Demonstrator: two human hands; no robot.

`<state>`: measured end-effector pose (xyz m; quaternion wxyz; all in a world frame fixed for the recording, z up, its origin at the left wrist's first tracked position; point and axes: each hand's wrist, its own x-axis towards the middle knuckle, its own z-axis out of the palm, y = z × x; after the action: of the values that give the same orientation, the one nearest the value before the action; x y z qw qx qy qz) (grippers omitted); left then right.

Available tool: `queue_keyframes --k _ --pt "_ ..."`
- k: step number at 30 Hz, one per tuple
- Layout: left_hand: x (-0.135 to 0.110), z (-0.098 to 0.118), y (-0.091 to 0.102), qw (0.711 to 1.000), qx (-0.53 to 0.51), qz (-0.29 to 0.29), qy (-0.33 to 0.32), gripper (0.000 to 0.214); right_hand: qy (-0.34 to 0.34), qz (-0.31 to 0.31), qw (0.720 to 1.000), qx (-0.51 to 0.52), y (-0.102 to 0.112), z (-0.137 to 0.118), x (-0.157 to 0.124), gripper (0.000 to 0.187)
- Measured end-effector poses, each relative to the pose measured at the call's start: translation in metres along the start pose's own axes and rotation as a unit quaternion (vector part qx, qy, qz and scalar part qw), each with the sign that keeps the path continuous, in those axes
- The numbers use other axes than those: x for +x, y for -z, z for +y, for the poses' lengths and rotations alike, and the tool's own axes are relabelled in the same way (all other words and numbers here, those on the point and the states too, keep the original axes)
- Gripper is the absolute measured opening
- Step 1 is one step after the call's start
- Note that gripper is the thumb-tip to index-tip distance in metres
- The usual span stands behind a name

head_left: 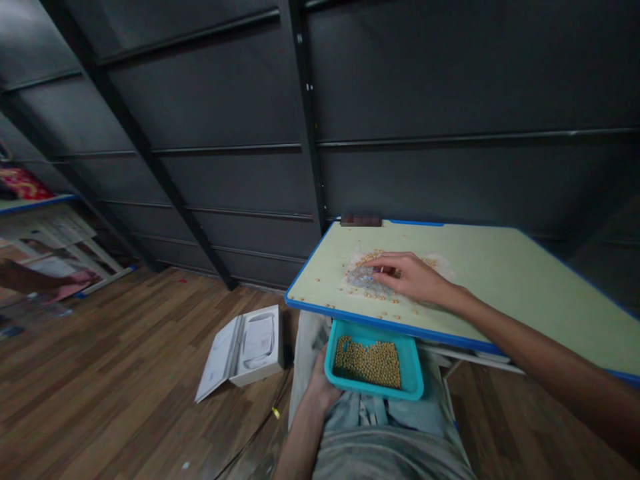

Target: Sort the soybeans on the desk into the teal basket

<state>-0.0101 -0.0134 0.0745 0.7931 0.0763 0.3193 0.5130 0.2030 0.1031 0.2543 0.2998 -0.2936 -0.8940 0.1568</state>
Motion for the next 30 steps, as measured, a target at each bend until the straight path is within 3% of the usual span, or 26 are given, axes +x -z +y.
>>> queue_keyframes --k 12,22,30 --pt "-0.006 0.002 -0.008 1.000 -0.005 0.006 -0.002 0.027 -0.031 -0.041 0.997 0.052 -0.003 -0.005 -0.002 0.031" --pt "-0.007 0.001 -0.005 1.000 -0.011 0.005 -0.011 0.042 -0.004 -0.070 0.995 0.070 -0.001 -0.012 -0.002 0.031" --pt "-0.011 0.002 -0.012 1.000 -0.005 0.007 -0.005 0.040 0.011 -0.074 0.995 0.067 -0.001 -0.013 -0.003 0.030"
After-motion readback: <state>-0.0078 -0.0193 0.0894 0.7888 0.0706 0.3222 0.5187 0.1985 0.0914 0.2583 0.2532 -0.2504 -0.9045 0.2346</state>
